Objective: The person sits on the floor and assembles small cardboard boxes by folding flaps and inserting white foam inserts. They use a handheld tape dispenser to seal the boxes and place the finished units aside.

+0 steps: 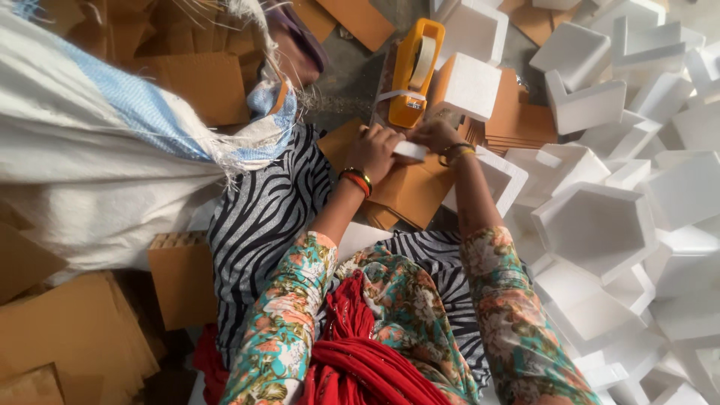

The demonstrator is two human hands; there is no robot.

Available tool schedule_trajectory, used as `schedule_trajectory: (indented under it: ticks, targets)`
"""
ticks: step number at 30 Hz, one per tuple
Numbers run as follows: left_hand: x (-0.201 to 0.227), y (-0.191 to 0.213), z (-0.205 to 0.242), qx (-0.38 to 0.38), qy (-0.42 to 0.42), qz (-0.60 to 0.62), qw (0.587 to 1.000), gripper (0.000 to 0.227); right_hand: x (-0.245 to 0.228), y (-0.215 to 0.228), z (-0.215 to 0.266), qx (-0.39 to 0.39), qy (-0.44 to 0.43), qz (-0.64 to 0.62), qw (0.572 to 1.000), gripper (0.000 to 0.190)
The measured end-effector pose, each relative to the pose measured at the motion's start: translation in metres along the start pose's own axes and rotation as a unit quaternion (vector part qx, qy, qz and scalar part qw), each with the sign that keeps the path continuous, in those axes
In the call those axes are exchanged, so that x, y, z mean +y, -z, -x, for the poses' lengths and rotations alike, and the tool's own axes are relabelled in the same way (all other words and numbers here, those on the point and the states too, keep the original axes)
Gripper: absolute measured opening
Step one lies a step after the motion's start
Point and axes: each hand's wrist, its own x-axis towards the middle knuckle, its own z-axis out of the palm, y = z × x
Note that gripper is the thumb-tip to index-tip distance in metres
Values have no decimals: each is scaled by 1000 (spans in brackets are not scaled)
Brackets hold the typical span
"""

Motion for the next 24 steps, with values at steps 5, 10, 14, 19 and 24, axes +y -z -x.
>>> schedule_trajectory:
  ticks: [5, 10, 14, 19, 24]
  targets:
    - [30, 24, 52, 57, -108, -28, 992, 34, -1, -50, 83, 8, -85, -203, 976, 42]
    - [54, 52, 59, 134, -170, 70, 974, 42, -9, -56, 159, 47, -24, -479, 876, 66]
    - [75, 61, 51, 108, 81, 143, 980, 57, -22, -37, 186, 132, 31, -626, 768, 64]
    - [50, 41, 65, -137, 316, 476, 809, 106, -55, -41, 209, 222, 4, -430, 875, 50]
    - [10, -17, 73, 25, 162, 448, 879, 72, -84, -38, 165, 204, -2, -111, 973, 30]
